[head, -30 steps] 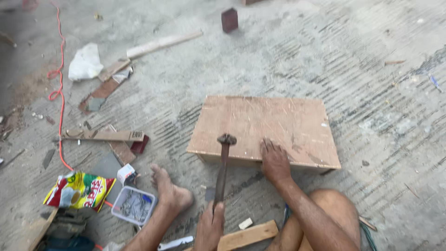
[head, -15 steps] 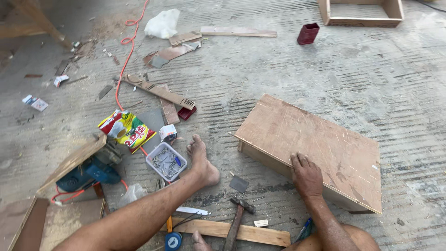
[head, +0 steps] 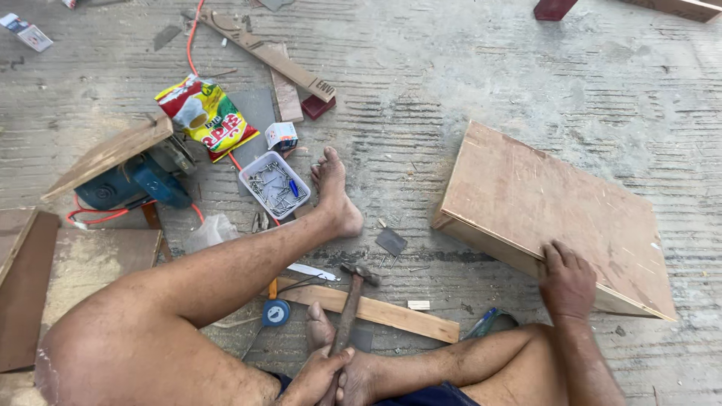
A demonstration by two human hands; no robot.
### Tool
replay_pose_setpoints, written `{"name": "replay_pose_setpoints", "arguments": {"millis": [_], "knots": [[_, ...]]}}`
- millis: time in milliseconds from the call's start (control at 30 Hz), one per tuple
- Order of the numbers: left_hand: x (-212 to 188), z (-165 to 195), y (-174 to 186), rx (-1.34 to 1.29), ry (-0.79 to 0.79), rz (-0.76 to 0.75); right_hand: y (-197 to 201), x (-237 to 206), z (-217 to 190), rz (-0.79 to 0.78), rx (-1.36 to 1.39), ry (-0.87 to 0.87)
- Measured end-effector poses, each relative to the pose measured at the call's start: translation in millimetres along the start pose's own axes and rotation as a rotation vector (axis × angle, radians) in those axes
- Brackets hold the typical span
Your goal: The person sits on the floor and assembles a wooden box by hammering nails into the edges of a plywood panel. They repeatedly pick up nails, position them, and strike them with a hammer to secure the box structure.
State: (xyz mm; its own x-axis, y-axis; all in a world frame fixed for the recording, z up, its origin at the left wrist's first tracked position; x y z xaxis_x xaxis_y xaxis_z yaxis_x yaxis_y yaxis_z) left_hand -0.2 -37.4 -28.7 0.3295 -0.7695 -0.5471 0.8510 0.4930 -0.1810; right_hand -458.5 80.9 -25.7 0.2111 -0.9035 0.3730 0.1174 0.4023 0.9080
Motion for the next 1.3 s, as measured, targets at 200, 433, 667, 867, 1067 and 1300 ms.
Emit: {"name": "replay_pose_setpoints", "arguments": {"millis": [200,433,667,867,1067,1300], "knots": [[9,-9,5,-0.007,0.098,-0.056,-32,-8,-153,-0.227,0.470,0.262],[17,-5,-3,0.076,-0.023,0.013,-72,20,-250,-0.776,0.611,-0.548],[3,6,-5,0.081,0.048,-0.018,-72,35,-258,-0.760,0.441,-0.551],[2,7,-7,0.095,0.070,-0.043,-75,37,-263,-0.813,0.309,-0.315],[0,3,-12,0.141,0.041,-0.038,-71,35,-260,-0.706,0.232,-0.101],[-3,2,-14,0.172,0.026,-0.021,-54,12,-236,-0.861,0.519,-0.240]]}}
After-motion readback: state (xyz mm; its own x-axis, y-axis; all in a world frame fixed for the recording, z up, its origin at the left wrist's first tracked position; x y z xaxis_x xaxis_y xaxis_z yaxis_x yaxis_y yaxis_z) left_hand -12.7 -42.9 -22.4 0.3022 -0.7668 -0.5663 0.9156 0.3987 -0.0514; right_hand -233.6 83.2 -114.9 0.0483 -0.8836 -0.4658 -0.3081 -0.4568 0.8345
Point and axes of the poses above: each hand's wrist, its own x-axis towards the middle knuckle, its own y-axis out of the back of the hand, z = x × y, the point moved 3 cm from there along x, towards the middle knuckle, and after that the axes turned 2 degrees about -z, right-handed, at the moved point
